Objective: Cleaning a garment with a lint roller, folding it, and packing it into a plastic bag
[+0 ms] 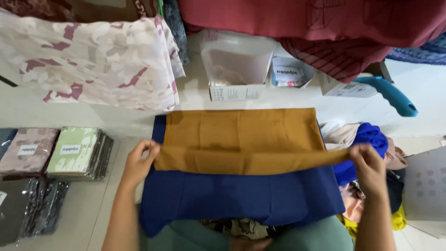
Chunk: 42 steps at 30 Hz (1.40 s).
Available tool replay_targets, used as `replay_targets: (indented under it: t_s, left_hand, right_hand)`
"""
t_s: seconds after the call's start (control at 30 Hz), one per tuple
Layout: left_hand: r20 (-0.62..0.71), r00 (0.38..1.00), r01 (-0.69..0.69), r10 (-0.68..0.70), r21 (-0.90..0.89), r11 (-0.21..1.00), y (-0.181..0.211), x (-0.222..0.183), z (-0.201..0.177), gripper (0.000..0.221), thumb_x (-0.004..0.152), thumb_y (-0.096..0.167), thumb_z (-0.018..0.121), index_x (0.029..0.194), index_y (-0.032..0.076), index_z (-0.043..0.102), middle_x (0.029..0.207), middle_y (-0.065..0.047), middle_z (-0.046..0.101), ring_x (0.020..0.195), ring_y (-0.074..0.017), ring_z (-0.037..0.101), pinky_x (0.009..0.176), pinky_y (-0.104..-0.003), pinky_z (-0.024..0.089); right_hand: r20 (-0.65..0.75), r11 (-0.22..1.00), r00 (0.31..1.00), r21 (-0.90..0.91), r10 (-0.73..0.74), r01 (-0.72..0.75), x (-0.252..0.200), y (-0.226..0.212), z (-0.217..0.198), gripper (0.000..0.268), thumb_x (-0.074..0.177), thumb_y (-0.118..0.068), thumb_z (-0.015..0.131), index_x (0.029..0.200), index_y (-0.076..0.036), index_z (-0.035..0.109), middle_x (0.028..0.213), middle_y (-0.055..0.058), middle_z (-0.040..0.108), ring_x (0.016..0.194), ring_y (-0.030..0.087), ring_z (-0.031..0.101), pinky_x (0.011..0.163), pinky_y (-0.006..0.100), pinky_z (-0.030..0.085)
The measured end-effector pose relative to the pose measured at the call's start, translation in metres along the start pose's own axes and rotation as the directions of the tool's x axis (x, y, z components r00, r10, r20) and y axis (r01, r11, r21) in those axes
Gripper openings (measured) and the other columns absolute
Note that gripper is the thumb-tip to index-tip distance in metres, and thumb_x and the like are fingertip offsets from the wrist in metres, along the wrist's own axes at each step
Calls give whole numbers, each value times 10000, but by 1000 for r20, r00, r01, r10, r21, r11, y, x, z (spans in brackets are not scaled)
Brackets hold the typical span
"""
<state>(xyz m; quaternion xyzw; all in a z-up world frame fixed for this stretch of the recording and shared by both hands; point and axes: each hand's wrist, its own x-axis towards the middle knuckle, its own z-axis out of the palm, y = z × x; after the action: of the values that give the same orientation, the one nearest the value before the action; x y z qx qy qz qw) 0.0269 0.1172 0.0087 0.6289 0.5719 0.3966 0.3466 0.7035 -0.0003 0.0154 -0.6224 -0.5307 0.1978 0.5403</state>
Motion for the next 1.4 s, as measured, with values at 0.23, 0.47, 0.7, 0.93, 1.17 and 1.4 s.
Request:
replay_targets:
  t_s: [0.23,0.47,0.7,0.93,1.17,1.4]
  left_hand:
    - [-289,957,13,-17,-16,1000,-60,135,75,328,1064,380,696,1065,52,686,882,-156,686,893,-341,669,826,-499,516]
    - [-391,883,-101,258,380,920,-74,153,107,423,961,323,763,1078,-67,649,1081,-290,634,1088,-458,605,992,-541,432]
    - [-297,943,-48,153,334,941,-75,162,105,305,1058,298,686,1101,-4,685,960,-218,707,1009,-412,688,951,-477,547]
    - [-328,942,58,76,380,923,-100,166,110,367,1043,421,713,1131,64,695,997,-150,702,1008,-370,696,913,-443,568]
    - [-369,920,-6,136,334,943,-98,167,102,330,1010,339,733,1101,27,678,967,-189,703,968,-386,693,859,-458,553]
    - [-487,869,37,80,226,973,-110,158,92,295,986,308,714,1095,36,685,990,-190,730,972,-364,710,847,-443,533]
  right_hand:
    - [-266,985,963,-170,-54,9,122,53,94,121,1136,-141,688,1198,-37,691,1047,259,690,978,455,681,834,515,528]
    - [-246,847,969,-510,25,-151,162,116,144,80,1079,-224,666,1111,-165,709,984,131,747,896,402,719,799,492,562]
    - [-227,853,972,-517,-61,-67,164,131,146,67,985,-217,757,1045,-189,744,931,65,687,778,306,676,731,407,538]
    - [-219,821,974,-546,52,-167,160,110,146,106,992,-258,732,1078,-195,735,936,124,706,914,378,700,831,482,546]
    - [-193,805,974,-556,116,-206,161,122,146,154,1016,-309,735,1122,-201,763,987,98,754,978,371,714,870,480,543]
    - [-153,749,985,-643,80,-160,162,115,144,281,1036,-355,688,1123,-110,794,1009,143,745,948,349,681,874,459,488]
